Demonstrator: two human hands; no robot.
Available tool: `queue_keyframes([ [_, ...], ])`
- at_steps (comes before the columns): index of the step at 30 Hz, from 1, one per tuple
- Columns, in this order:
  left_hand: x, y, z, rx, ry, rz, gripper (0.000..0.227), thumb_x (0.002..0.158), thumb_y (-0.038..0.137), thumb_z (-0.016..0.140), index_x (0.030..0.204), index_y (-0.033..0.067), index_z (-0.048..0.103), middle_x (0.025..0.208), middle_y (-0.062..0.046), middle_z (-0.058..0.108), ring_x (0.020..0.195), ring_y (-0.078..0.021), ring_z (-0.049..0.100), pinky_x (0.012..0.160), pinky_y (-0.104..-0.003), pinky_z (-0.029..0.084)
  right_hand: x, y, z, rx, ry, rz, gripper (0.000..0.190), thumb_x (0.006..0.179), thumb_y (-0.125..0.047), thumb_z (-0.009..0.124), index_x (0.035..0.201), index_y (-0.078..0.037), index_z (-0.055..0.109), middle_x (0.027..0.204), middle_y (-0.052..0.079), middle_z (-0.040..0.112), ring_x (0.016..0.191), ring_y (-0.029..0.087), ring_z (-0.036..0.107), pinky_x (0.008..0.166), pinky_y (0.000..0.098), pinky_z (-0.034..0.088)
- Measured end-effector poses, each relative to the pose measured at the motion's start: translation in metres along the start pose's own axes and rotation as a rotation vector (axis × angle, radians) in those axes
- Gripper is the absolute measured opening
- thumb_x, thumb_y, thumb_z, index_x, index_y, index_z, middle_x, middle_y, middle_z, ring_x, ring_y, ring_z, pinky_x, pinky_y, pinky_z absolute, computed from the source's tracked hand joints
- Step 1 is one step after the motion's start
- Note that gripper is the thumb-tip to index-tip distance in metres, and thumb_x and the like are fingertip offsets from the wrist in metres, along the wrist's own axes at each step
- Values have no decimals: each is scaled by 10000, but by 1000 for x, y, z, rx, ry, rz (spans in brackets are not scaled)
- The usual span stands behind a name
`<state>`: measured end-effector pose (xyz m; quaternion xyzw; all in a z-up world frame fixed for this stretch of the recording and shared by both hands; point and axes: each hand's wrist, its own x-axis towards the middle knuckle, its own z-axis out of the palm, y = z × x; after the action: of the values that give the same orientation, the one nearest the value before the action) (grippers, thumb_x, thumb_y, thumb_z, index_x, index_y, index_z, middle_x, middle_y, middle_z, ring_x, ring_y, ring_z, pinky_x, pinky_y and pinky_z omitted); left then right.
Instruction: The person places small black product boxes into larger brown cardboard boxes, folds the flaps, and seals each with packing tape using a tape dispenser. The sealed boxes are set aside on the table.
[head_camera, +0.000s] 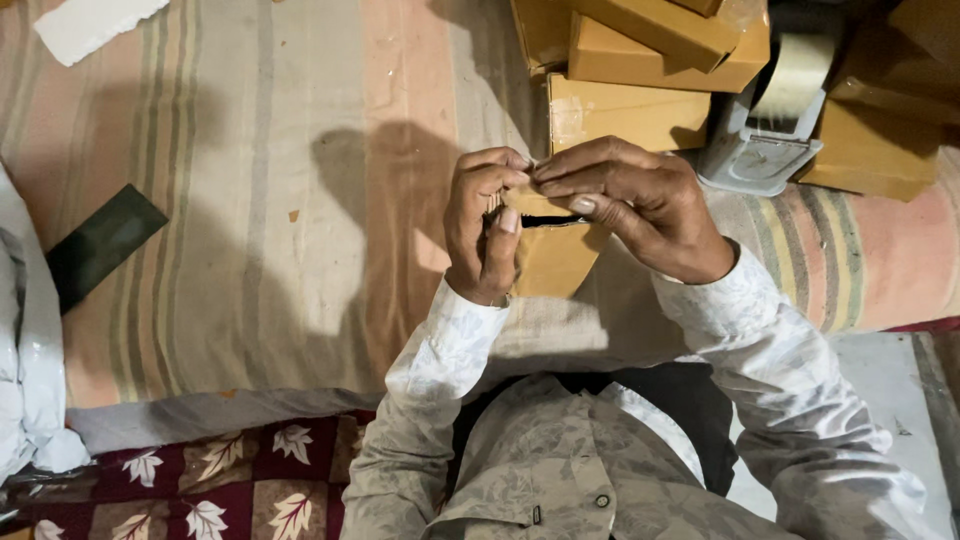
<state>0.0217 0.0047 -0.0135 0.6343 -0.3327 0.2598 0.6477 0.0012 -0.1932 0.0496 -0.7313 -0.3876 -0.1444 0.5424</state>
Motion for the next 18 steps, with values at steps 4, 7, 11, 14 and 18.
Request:
queue_keyframes([
  [4, 3, -3, 5, -62, 51, 9, 401, 1057, 377, 516, 1187, -2, 532, 1245, -192, 576, 1093, -249, 614, 995, -373, 525, -3, 2, -10, 31, -34, 32, 183, 1049, -38, 594, 1143, 71, 706, 1256, 194, 685, 1171, 291, 718, 1021, 381, 635],
  [7, 2, -1, 4, 8, 43, 24, 400, 1065, 371, 498, 1160, -8, 587, 1239, -190, 600, 1093, -255, 634, 998, -374, 537, 0, 2, -15, -1, -69, 49, 175, 1040, -33, 598, 1135, 59, 713, 1243, 182, 695, 1143, 274, 732, 979, 369, 611],
  [11, 0, 2, 4, 36, 49, 20, 417, 1072, 363, 468, 1157, -17, 615, 1245, -190, 625, 1087, -260, 661, 985, -371, 553, 2, 2, -16, -55, -87, 16, 170, 1044, -26, 607, 1143, 64, 713, 1226, 180, 702, 1165, 279, 719, 996, 373, 629],
  [14, 1, 0, 5, 93, 51, 35, 389, 1086, 326, 443, 1155, -12, 624, 1239, -183, 640, 1089, -261, 674, 985, -374, 563, 2, 1, -14, -34, -86, 55, 167, 1026, -20, 610, 1129, 54, 718, 1234, 171, 702, 1125, 277, 737, 916, 344, 650],
  [18, 4, -6, 3, 114, 47, 21, 322, 1129, 291, 448, 1176, 15, 606, 1243, -159, 646, 1099, -258, 677, 946, -355, 566, 2, 0, -7, -142, -95, -123, 172, 1004, -14, 635, 1156, 27, 703, 1327, 175, 648, 1253, 318, 680, 1011, 393, 591],
])
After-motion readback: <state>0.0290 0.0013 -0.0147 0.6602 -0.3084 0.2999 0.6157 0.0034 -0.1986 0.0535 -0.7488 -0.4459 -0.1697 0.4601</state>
